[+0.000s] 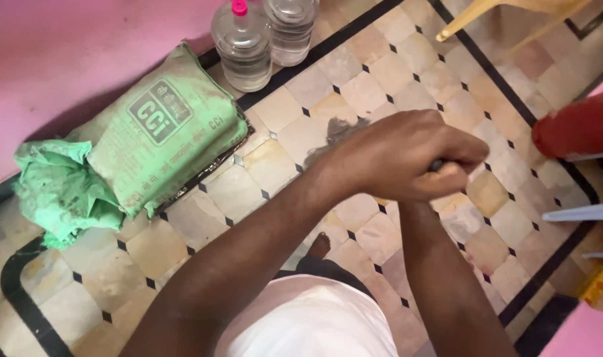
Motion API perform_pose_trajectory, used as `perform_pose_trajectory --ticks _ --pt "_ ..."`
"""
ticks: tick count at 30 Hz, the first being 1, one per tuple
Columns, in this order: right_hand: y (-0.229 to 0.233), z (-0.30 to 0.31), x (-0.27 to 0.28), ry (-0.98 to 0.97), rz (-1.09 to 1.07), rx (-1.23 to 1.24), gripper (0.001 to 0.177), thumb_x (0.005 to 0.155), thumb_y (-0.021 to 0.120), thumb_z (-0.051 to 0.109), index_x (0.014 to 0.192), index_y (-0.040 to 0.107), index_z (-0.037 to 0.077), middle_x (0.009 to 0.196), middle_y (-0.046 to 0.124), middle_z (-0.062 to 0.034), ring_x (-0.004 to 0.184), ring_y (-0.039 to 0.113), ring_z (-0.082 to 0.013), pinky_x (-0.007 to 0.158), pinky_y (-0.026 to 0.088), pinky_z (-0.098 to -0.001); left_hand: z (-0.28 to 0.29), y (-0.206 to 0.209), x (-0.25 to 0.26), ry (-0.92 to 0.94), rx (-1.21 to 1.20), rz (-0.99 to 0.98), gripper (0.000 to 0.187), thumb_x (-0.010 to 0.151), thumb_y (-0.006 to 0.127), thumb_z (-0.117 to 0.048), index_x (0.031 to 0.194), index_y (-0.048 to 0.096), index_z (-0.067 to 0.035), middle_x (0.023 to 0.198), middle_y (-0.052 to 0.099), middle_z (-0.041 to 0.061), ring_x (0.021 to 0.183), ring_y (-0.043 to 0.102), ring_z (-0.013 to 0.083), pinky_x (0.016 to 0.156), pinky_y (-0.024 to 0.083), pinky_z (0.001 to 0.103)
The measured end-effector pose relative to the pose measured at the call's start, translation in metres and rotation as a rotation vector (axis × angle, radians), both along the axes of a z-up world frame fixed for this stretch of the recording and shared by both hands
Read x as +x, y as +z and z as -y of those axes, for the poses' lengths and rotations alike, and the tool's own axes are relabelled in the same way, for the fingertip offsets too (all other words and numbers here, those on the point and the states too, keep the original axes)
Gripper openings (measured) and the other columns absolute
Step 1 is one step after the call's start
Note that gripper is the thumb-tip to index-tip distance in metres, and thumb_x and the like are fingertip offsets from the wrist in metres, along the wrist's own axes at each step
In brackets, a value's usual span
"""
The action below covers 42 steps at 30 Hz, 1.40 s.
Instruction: The person cleans the floor by hand using a mop, moving furniture aside to reach different areas.
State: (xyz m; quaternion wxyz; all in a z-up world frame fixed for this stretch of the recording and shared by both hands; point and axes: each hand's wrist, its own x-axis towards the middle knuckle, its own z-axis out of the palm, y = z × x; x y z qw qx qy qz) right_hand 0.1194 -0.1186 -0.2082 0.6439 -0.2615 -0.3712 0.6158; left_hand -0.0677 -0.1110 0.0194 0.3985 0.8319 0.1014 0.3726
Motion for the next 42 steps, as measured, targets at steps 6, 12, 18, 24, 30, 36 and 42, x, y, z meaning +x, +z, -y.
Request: perform_pose_trajectory --ticks 6,12,18,24,30,36,42 --pt "-0.021 -0.022 0.035 0.104 -0.24 0.1 0.008 0.098 0.049 0.018 0.103 0.052 0.014 0.107 0.055 0.0036 0.108 0.056 -0.0017 0.099 0.047 -0.024 -0.008 -0.02 0.046 0.077 -0.004 -0.045 0.017 0.077 0.055 -0.02 0.077 0.048 -0.005 0.062 0.047 0.011 0.056 0.05 0.0273 0.061 0.041 0.043" --pt "0.005 -0.027 -0.003 0.093 0.029 0.201 0.021 0.093 0.045 0.019 0.111 0.055 0.018 0.111 0.057 0.0058 0.102 0.058 0.0001 0.088 0.049 -0.0199 0.007 0.005 0.02 0.113 -0.051 -0.031 0.018 0.082 0.054 -0.02 0.082 0.052 -0.002 0.068 0.049 0.008 0.06 0.048 0.0233 0.062 0.041 0.04" --pt "0.007 -0.007 -0.025 0.006 0.994 0.244 0.044 0.097 0.072 0.021 0.131 0.052 0.002 0.129 0.054 -0.0049 0.122 0.053 -0.0124 0.099 0.047 -0.0333 0.015 0.053 -0.018 0.13 0.042 -0.075 0.021 0.091 0.052 -0.016 0.079 0.047 0.001 0.065 0.042 0.008 0.058 0.041 0.0201 0.06 0.038 0.037" --pt "-0.013 0.026 -0.041 0.108 0.793 0.091 0.039 0.097 0.069 0.023 0.127 0.054 0.004 0.126 0.057 -0.0046 0.12 0.055 -0.0118 0.098 0.048 -0.0332 0.047 0.081 -0.042 0.186 0.01 -0.142 0.021 0.084 0.054 -0.015 0.069 0.045 -0.002 0.057 0.038 0.008 0.051 0.035 0.0231 0.055 0.033 0.042" --pt "-0.011 0.019 -0.032 0.147 0.589 0.012 0.034 0.097 0.065 0.025 0.124 0.057 0.006 0.123 0.059 -0.0043 0.118 0.057 -0.0113 0.097 0.048 -0.0331 0.049 0.069 -0.049 0.188 0.04 0.063 0.015 0.083 0.052 -0.013 0.075 0.048 -0.002 0.062 0.042 0.012 0.055 0.042 0.0256 0.058 0.037 0.043" --pt "-0.007 -0.02 0.001 0.227 0.294 -0.018 0.031 0.097 0.062 0.028 0.12 0.059 0.008 0.12 0.062 -0.004 0.116 0.059 -0.0107 0.097 0.049 -0.033 0.04 0.039 -0.024 0.228 0.018 -0.009 0.012 0.086 0.055 -0.018 0.084 0.054 -0.006 0.066 0.052 0.008 0.061 0.056 0.0252 0.063 0.044 0.04" --pt "-0.019 -0.056 0.062 0.328 0.246 -0.037 0.028 0.097 0.059 0.03 0.116 0.061 0.01 0.117 0.064 -0.0037 0.114 0.06 -0.0102 0.096 0.05 -0.0329 0.02 0.01 0.042 0.277 -0.009 -0.073 0.012 0.082 0.054 -0.017 0.081 0.055 -0.005 0.065 0.053 0.011 0.059 0.056 0.027 0.062 0.045 0.039"
